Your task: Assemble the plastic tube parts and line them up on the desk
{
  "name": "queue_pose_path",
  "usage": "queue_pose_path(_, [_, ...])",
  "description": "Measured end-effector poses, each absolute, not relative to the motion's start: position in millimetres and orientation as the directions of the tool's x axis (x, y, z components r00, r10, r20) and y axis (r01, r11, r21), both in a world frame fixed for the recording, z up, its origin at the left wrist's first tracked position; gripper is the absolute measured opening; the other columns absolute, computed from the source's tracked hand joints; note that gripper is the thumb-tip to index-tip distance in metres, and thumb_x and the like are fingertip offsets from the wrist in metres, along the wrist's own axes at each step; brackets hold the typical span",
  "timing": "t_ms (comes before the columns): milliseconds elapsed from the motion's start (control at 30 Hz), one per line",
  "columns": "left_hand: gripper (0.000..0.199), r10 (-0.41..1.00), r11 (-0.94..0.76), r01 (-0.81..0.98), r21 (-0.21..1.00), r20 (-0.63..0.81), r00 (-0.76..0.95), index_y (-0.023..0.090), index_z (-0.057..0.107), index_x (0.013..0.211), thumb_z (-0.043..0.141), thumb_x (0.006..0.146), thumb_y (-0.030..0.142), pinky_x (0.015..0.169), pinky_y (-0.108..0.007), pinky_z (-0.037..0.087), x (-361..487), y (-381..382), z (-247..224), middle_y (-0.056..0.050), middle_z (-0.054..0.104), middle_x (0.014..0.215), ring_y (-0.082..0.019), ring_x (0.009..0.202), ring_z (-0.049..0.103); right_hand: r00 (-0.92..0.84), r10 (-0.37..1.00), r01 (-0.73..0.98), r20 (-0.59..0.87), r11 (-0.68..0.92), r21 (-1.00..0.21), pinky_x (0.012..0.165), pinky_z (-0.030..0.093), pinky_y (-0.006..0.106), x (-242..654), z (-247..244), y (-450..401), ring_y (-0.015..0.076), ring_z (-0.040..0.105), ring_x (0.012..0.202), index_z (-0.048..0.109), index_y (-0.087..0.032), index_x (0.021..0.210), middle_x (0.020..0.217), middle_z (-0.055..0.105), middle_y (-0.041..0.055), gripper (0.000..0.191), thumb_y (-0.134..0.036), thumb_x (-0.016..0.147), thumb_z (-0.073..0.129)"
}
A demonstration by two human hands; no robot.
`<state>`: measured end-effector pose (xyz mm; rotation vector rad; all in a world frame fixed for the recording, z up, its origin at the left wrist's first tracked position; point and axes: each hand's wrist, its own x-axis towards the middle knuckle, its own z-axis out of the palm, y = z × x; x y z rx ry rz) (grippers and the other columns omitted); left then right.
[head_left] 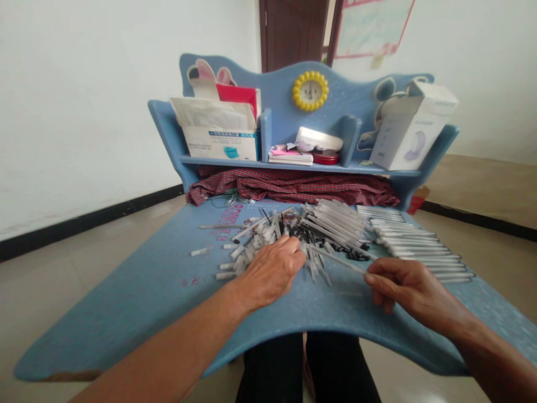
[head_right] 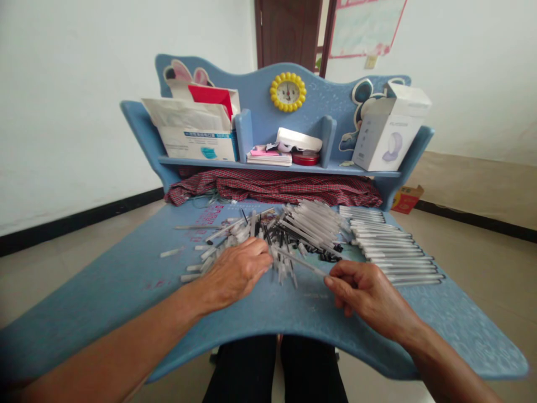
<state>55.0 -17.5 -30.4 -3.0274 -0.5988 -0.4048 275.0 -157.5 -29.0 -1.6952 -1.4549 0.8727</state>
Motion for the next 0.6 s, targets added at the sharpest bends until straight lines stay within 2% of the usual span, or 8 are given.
queue_pose_path(67, [0.016, 0.418, -0.907, 0.363, 0.215, 0.333, 0.845, 0.015, 0.059, 0.079, 0.044, 0.084, 0.015, 0.068, -0.029, 0.040, 55.0, -15.1, -27.8, -0.006, 0.055, 0.081, -0.018, 0.079, 0.050, 0.155, 0.988, 0.510, -0.017, -0.095, -0.855, 0.046, 0.043, 0.024, 274.7, -28.8, -161.9, 0.0125, 0.055, 0.046, 0.059, -0.018, 0.067, 0.055, 0.058, 0.0003, 0.029, -0.043, 0.079, 0.055])
queue_pose_path(133, [0.011, 0.540, -0.804, 0.332, 0.494, 0.371, 0.756, 0.014, 0.059, 0.081, 0.049, 0.081, 0.018, 0.065, -0.026, 0.040, 55.3, -12.4, -24.2, -0.004, 0.056, 0.075, -0.014, 0.070, 0.051, 0.176, 0.984, 0.524, 0.008, -0.087, -0.847, 0.047, 0.043, 0.024, 272.8, -28.6, -166.8, 0.0123, 0.054, 0.047, 0.060, -0.018, 0.069, 0.055, 0.058, 0.0004, 0.031, -0.046, 0.081, 0.052])
queue_pose_path(200, [0.010, 0.697, -0.575, 0.246, 0.781, 0.309, 0.647, 0.014, 0.059, 0.081, 0.053, 0.079, 0.022, 0.055, -0.022, 0.038, 55.8, -10.2, -20.5, -0.001, 0.055, 0.067, -0.010, 0.058, 0.047, 0.188, 0.981, 0.551, 0.041, -0.071, -0.832, 0.048, 0.043, 0.023, 268.4, -28.9, -171.6, 0.0123, 0.054, 0.048, 0.059, -0.018, 0.067, 0.053, 0.057, 0.0002, 0.034, -0.047, 0.081, 0.050])
queue_pose_path(267, [0.012, 0.804, -0.294, 0.096, 0.951, 0.191, 0.564, 0.014, 0.059, 0.081, 0.057, 0.076, 0.025, 0.047, -0.020, 0.034, 56.1, -8.8, -17.4, 0.001, 0.054, 0.063, -0.007, 0.051, 0.044, 0.190, 0.978, 0.593, 0.083, -0.047, -0.804, 0.050, 0.043, 0.023, 262.1, -30.3, -175.4, 0.0122, 0.054, 0.050, 0.058, -0.018, 0.064, 0.054, 0.056, 0.0002, 0.036, -0.047, 0.083, 0.048])
queue_pose_path(333, [0.016, 0.842, -0.083, -0.061, 0.995, 0.102, 0.530, 0.013, 0.058, 0.081, 0.062, 0.072, 0.025, 0.044, -0.018, 0.033, 56.2, -8.4, -15.1, 0.000, 0.057, 0.066, -0.007, 0.050, 0.045, 0.170, 0.977, 0.643, 0.133, -0.008, -0.766, 0.051, 0.041, 0.023, 255.0, -32.6, -177.2, 0.0118, 0.053, 0.051, 0.057, -0.018, 0.063, 0.055, 0.055, -0.0001, 0.038, -0.046, 0.085, 0.045])
queue_pose_path(400, [0.020, 0.848, 0.039, -0.169, 0.985, 0.056, 0.527, 0.013, 0.057, 0.083, 0.066, 0.069, 0.024, 0.044, -0.017, 0.035, 56.1, -8.8, -13.6, -0.002, 0.061, 0.070, -0.007, 0.052, 0.048, 0.144, 0.972, 0.687, 0.188, 0.039, -0.726, 0.049, 0.039, 0.022, 248.2, -35.1, -176.6, 0.0112, 0.051, 0.051, 0.057, -0.018, 0.063, 0.054, 0.053, -0.0006, 0.038, -0.045, 0.086, 0.043])
queue_pose_path(600, [0.027, 0.849, 0.171, -0.270, 0.947, -0.002, 0.529, 0.013, 0.059, 0.094, 0.067, 0.069, 0.019, 0.045, -0.016, 0.037, 55.5, -9.9, -13.0, -0.002, 0.062, 0.071, -0.006, 0.052, 0.050, 0.125, 0.947, 0.734, 0.296, 0.112, -0.670, 0.045, 0.036, 0.021, 235.7, -37.8, -168.9, 0.0101, 0.049, 0.048, 0.056, -0.019, 0.063, 0.052, 0.052, -0.0012, 0.036, -0.042, 0.087, 0.043])
